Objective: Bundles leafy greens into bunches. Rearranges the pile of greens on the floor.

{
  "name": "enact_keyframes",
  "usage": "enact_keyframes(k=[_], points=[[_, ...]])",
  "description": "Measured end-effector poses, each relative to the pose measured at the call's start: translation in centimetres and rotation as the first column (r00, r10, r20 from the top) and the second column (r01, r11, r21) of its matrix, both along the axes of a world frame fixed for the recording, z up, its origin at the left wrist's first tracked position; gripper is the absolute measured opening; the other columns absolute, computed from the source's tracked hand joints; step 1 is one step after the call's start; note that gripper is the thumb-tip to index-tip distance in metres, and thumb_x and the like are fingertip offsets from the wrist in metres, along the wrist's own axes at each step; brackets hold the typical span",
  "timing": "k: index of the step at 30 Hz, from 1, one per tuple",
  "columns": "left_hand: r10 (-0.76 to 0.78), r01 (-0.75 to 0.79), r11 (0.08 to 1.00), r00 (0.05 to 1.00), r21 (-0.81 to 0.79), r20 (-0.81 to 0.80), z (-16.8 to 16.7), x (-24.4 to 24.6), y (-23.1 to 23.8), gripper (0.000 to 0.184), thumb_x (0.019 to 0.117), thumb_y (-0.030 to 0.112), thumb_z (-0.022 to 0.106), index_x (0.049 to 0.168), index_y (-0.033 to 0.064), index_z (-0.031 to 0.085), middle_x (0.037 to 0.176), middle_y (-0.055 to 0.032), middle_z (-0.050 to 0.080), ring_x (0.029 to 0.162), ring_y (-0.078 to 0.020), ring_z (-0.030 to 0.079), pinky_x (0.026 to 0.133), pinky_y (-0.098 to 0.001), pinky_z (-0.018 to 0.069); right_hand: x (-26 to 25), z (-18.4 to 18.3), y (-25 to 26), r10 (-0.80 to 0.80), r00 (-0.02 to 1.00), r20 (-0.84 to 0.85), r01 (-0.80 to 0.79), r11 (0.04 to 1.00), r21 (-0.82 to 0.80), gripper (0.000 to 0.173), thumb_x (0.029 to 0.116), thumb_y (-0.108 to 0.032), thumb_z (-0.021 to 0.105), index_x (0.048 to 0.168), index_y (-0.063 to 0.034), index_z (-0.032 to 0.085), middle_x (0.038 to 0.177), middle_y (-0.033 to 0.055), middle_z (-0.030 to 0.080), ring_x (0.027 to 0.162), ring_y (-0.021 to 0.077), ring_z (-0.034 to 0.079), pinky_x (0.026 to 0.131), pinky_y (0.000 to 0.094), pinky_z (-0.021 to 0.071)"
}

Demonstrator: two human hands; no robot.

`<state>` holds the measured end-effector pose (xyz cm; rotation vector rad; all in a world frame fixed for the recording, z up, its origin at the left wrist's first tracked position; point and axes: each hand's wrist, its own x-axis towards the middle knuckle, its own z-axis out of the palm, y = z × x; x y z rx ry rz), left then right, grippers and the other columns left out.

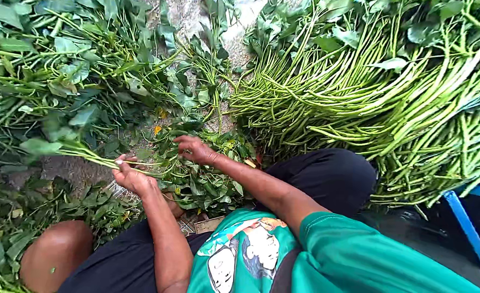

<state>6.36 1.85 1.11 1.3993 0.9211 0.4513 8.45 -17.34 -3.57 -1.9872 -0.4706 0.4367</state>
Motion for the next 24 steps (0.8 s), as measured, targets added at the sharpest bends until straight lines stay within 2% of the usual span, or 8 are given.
enact_keyframes(k=[2, 4, 6, 8, 12, 17, 21, 24], points=[[0.005, -0.005, 0.999, 1.000, 0.043, 0.015, 0.1, -0.1, -0.1, 0.027, 0.1134, 0.015, 0.034, 0.119, -0.0014, 0.055, 0.081, -0.0043, 0.062, 0.068, -0.0122, 0.064, 0.061, -0.0266, 0.0540, 2.0, -2.8, -3.1, -0.317, 0.921, -0.226, 0.297, 0.947, -0.120, 0.036, 0.1003, -0.020, 0.066, 0.121, 0.0091, 0.067, 0.149, 0.0269, 0.051, 0.133, 0.0368, 0.057, 0.112, 0.0511, 0.0471], [-0.032, 0.034, 0.999, 0.998, -0.041, 0.048, -0.2, -0.1, -0.9, 0.028, 0.1143, 0.017, 0.029, 0.121, -0.0005, 0.049, 0.079, -0.0054, 0.062, 0.070, -0.0186, 0.069, 0.067, -0.0369, 0.0621, 4.2, -5.6, -6.1, -0.634, 0.612, -0.473, 0.630, 0.752, -0.192, 0.067, 0.1007, -0.031, 0.067, 0.149, 0.0073, 0.043, 0.153, 0.0303, 0.044, 0.129, 0.0392, 0.059, 0.105, 0.0525, 0.0520], [-0.060, 0.069, 0.970, 0.997, -0.232, 0.046, -0.4, -0.2, -1.8, 0.027, 0.1148, 0.021, 0.027, 0.120, 0.0040, 0.047, 0.076, -0.0044, 0.060, 0.067, -0.0211, 0.070, 0.068, -0.0424, 0.0644, 5.6, -8.0, -7.8, -0.700, 0.295, -0.651, 0.813, 0.542, -0.215, 0.081, 0.0999, -0.034, 0.069, 0.161, -0.0039, 0.026, 0.145, 0.0286, 0.052, 0.112, 0.0375, 0.068, 0.091, 0.0500, 0.0599], [-0.071, 0.063, 0.917, 0.997, -0.394, -0.005, -0.4, 0.0, -2.5, 0.027, 0.1148, 0.024, 0.029, 0.113, 0.0086, 0.051, 0.071, -0.0012, 0.058, 0.058, -0.0142, 0.064, 0.059, -0.0319, 0.0605, 6.5, -8.7, -8.7, -0.635, 0.187, -0.749, 0.849, 0.489, -0.202, 0.083, 0.1007, -0.032, 0.068, 0.163, -0.0076, 0.019, 0.147, 0.0270, 0.051, 0.114, 0.0370, 0.067, 0.090, 0.0492, 0.0587], [-0.124, 0.107, 0.882, 0.992, -0.459, -0.007, -0.6, 0.3, -2.6, 0.028, 0.1145, 0.027, 0.029, 0.107, 0.0118, 0.052, 0.068, 0.0016, 0.052, 0.043, -0.0053, 0.043, 0.041, -0.0171, 0.0379, 7.2, -8.5, -8.2, -0.634, 0.370, -0.680, 0.695, 0.674, -0.250, 0.049, 0.1054, -0.025, 0.061, 0.146, 0.0006, 0.049, 0.136, 0.0238, 0.061, 0.106, 0.0313, 0.070, 0.089, 0.0448, 0.0584], [-0.298, 0.270, 0.918, 0.953, -0.291, -0.055, -0.8, -0.2, -2.5, 0.018, 0.1095, 0.018, 0.049, 0.123, 0.0088, 0.057, 0.076, 0.0005, 0.060, 0.048, -0.0038, 0.047, 0.043, -0.0164, 0.0399, 4.3, -3.9, -5.1, -0.457, 0.826, -0.331, 0.399, 0.888, -0.230, 0.032, 0.1021, -0.019, 0.062, 0.127, 0.0023, 0.064, 0.110, 0.0218, 0.071, 0.098, 0.0346, 0.072, 0.091, 0.0538, 0.0578], [-0.443, 0.419, 0.878, 0.894, -0.232, -0.065, 0.0, -0.8, -2.7, 0.022, 0.1107, 0.020, 0.047, 0.125, 0.0085, 0.060, 0.087, -0.0001, 0.072, 0.052, -0.0013, 0.052, 0.047, -0.0150, 0.0419, -2.0, -0.2, -1.0, -0.169, 0.973, -0.159, 0.135, 0.969, -0.208, 0.028, 0.0971, -0.018, 0.067, 0.116, 0.0031, 0.067, 0.117, 0.0216, 0.066, 0.096, 0.0351, 0.070, 0.086, 0.0540, 0.0585], [-0.441, 0.417, 0.890, 0.890, -0.185, -0.115, -0.6, -0.2, -2.6, 0.022, 0.1092, 0.013, 0.048, 0.120, 0.0020, 0.064, 0.094, -0.0034, 0.073, 0.056, -0.0034, 0.056, 0.050, -0.0177, 0.0451, -5.1, 1.5, 1.2, 0.028, 0.991, -0.130, -0.061, 0.963, -0.264, 0.027, 0.1012, -0.019, 0.060, 0.120, -0.0001, 0.066, 0.112, 0.0221, 0.071, 0.100, 0.0387, 0.071, 0.090, 0.0590, 0.0538]])
